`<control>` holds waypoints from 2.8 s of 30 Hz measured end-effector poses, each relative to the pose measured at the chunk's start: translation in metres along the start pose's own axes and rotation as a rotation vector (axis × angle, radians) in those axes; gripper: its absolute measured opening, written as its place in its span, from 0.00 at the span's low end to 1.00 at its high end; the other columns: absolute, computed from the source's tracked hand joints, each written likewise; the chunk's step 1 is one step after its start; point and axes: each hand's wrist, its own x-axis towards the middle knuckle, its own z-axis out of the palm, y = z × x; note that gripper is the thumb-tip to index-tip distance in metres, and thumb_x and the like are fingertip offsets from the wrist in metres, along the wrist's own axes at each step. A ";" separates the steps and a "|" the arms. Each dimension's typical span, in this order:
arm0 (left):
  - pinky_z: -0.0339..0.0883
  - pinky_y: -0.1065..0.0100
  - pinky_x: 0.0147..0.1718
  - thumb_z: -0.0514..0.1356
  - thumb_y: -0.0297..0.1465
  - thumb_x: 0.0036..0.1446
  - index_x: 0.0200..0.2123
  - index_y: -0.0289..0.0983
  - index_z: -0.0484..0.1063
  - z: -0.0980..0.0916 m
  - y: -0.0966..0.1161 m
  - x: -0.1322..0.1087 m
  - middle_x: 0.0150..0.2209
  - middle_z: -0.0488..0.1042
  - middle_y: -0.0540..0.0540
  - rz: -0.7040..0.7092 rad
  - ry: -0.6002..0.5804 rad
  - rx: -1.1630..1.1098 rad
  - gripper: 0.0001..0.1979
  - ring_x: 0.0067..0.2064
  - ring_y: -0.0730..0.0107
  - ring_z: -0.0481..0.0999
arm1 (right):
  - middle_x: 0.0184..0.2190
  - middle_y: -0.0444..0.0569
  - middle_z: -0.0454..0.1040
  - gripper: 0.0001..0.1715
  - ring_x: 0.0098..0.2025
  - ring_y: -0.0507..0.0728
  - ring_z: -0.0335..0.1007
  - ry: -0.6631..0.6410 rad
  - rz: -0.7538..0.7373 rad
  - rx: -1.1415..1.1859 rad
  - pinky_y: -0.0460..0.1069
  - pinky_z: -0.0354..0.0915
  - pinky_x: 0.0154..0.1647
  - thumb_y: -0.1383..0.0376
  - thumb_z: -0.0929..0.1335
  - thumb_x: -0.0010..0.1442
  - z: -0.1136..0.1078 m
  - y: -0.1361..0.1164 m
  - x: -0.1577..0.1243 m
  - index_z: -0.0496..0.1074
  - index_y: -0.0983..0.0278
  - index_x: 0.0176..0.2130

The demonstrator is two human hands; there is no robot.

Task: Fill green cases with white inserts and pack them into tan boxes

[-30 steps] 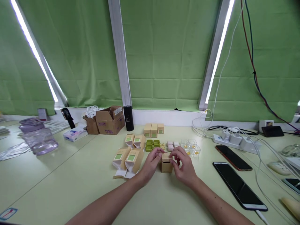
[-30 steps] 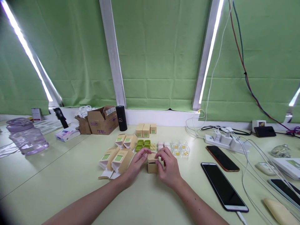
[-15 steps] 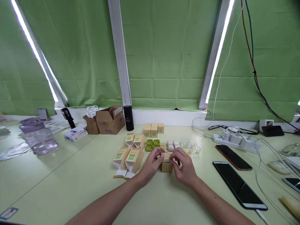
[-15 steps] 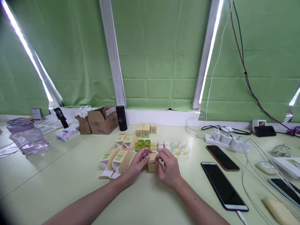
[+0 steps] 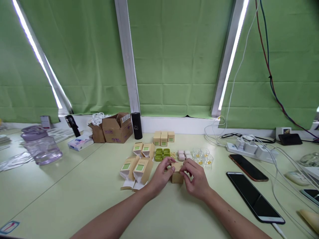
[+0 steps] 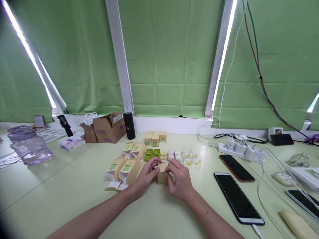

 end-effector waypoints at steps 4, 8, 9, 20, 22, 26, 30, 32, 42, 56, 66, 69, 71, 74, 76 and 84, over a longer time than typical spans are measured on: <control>0.63 0.62 0.52 0.61 0.40 0.61 0.48 0.40 0.68 0.000 0.000 0.000 0.50 0.71 0.43 0.008 0.002 0.010 0.15 0.52 0.58 0.70 | 0.30 0.46 0.66 0.08 0.31 0.55 0.63 0.003 -0.031 -0.036 0.48 0.55 0.30 0.74 0.66 0.58 0.000 0.001 0.000 0.69 0.61 0.33; 0.63 0.62 0.53 0.61 0.39 0.61 0.48 0.40 0.68 0.000 0.001 -0.001 0.50 0.71 0.43 0.004 0.007 0.027 0.14 0.52 0.58 0.71 | 0.29 0.45 0.65 0.08 0.31 0.54 0.62 -0.004 -0.040 -0.049 0.48 0.55 0.30 0.75 0.66 0.58 0.000 0.002 -0.001 0.68 0.61 0.33; 0.63 0.61 0.53 0.61 0.39 0.61 0.48 0.40 0.68 0.000 0.002 -0.001 0.50 0.71 0.43 0.003 0.007 0.033 0.14 0.52 0.58 0.71 | 0.29 0.45 0.65 0.08 0.30 0.54 0.62 -0.004 -0.042 -0.053 0.48 0.54 0.30 0.75 0.66 0.57 0.001 0.002 -0.001 0.68 0.61 0.32; 0.64 0.58 0.55 0.61 0.37 0.61 0.50 0.41 0.67 -0.001 -0.002 -0.001 0.52 0.72 0.41 0.018 0.002 0.067 0.15 0.56 0.55 0.72 | 0.31 0.46 0.68 0.09 0.31 0.55 0.64 -0.076 -0.013 -0.065 0.48 0.56 0.29 0.74 0.66 0.57 -0.002 0.000 0.001 0.67 0.61 0.34; 0.64 0.57 0.56 0.61 0.37 0.62 0.51 0.41 0.67 -0.001 -0.003 0.000 0.53 0.72 0.40 0.029 0.007 0.064 0.15 0.57 0.54 0.72 | 0.33 0.46 0.69 0.11 0.32 0.55 0.66 -0.097 0.002 -0.065 0.48 0.58 0.30 0.74 0.66 0.56 -0.004 0.000 0.001 0.68 0.61 0.39; 0.63 0.56 0.57 0.61 0.38 0.64 0.52 0.42 0.66 -0.002 -0.002 0.000 0.55 0.74 0.39 0.039 0.014 0.063 0.16 0.60 0.53 0.72 | 0.36 0.47 0.69 0.17 0.33 0.56 0.66 -0.133 0.021 -0.074 0.49 0.60 0.30 0.74 0.66 0.55 -0.007 0.003 0.003 0.68 0.60 0.45; 0.63 0.55 0.57 0.60 0.38 0.65 0.51 0.42 0.66 -0.002 -0.001 0.000 0.56 0.74 0.38 0.036 0.046 0.089 0.14 0.59 0.54 0.73 | 0.38 0.48 0.69 0.20 0.35 0.56 0.67 -0.137 0.052 -0.080 0.49 0.61 0.30 0.74 0.66 0.56 -0.010 0.006 0.004 0.68 0.59 0.47; 0.64 0.54 0.56 0.60 0.38 0.65 0.50 0.41 0.66 -0.002 0.000 0.000 0.56 0.75 0.38 0.033 0.061 0.103 0.14 0.57 0.54 0.74 | 0.40 0.48 0.70 0.21 0.36 0.56 0.68 -0.132 0.088 -0.087 0.49 0.62 0.31 0.75 0.65 0.56 -0.011 0.006 0.004 0.68 0.59 0.48; 0.62 0.55 0.58 0.60 0.38 0.65 0.53 0.41 0.68 -0.001 -0.002 0.001 0.56 0.74 0.38 0.010 0.047 0.016 0.15 0.61 0.54 0.71 | 0.46 0.53 0.69 0.25 0.41 0.60 0.70 -0.213 0.022 -0.087 0.52 0.65 0.36 0.69 0.66 0.58 -0.014 -0.004 0.005 0.65 0.59 0.55; 0.66 0.56 0.56 0.59 0.39 0.64 0.51 0.41 0.68 -0.001 0.000 0.001 0.53 0.76 0.39 -0.024 0.100 0.034 0.14 0.58 0.54 0.74 | 0.48 0.53 0.69 0.26 0.41 0.59 0.71 -0.197 0.072 -0.136 0.50 0.67 0.32 0.70 0.67 0.58 -0.014 0.003 0.004 0.65 0.59 0.56; 0.68 0.59 0.49 0.57 0.37 0.66 0.46 0.41 0.69 -0.005 -0.002 0.005 0.43 0.79 0.43 0.027 0.210 0.179 0.10 0.48 0.57 0.78 | 0.46 0.49 0.70 0.24 0.34 0.55 0.71 -0.129 0.226 -0.121 0.49 0.66 0.31 0.72 0.65 0.57 -0.010 0.020 0.003 0.65 0.58 0.53; 0.67 0.60 0.44 0.57 0.35 0.65 0.45 0.42 0.69 -0.005 0.000 0.004 0.35 0.78 0.47 0.030 0.242 0.273 0.07 0.41 0.59 0.78 | 0.39 0.46 0.72 0.22 0.33 0.56 0.71 -0.153 0.389 -0.215 0.48 0.61 0.30 0.71 0.64 0.60 -0.005 0.026 0.002 0.63 0.58 0.54; 0.66 0.60 0.43 0.57 0.33 0.64 0.44 0.42 0.69 -0.005 0.001 0.003 0.32 0.76 0.48 0.026 0.254 0.339 0.06 0.38 0.59 0.77 | 0.33 0.44 0.74 0.19 0.33 0.57 0.71 -0.247 0.505 -0.308 0.48 0.55 0.29 0.71 0.64 0.62 -0.002 0.028 0.001 0.63 0.58 0.53; 0.67 0.58 0.46 0.56 0.31 0.63 0.43 0.42 0.69 -0.005 0.004 0.002 0.35 0.76 0.46 0.065 0.300 0.440 0.05 0.41 0.57 0.75 | 0.31 0.45 0.77 0.14 0.34 0.59 0.73 -0.400 0.570 -0.420 0.48 0.46 0.28 0.71 0.66 0.62 0.001 0.029 0.000 0.65 0.58 0.48; 0.66 0.55 0.50 0.57 0.29 0.62 0.43 0.41 0.70 -0.005 0.008 0.001 0.40 0.75 0.44 0.129 0.328 0.493 0.07 0.47 0.55 0.74 | 0.33 0.47 0.79 0.13 0.35 0.59 0.73 -0.435 0.558 -0.452 0.48 0.44 0.28 0.72 0.67 0.62 0.001 0.029 0.000 0.67 0.59 0.45; 0.55 0.47 0.65 0.61 0.23 0.54 0.60 0.43 0.66 -0.001 0.022 0.000 0.60 0.68 0.40 0.279 0.081 0.598 0.30 0.64 0.48 0.61 | 0.31 0.51 0.78 0.09 0.32 0.58 0.72 -0.441 0.512 -0.459 0.48 0.46 0.28 0.76 0.68 0.58 -0.001 0.031 0.002 0.70 0.62 0.34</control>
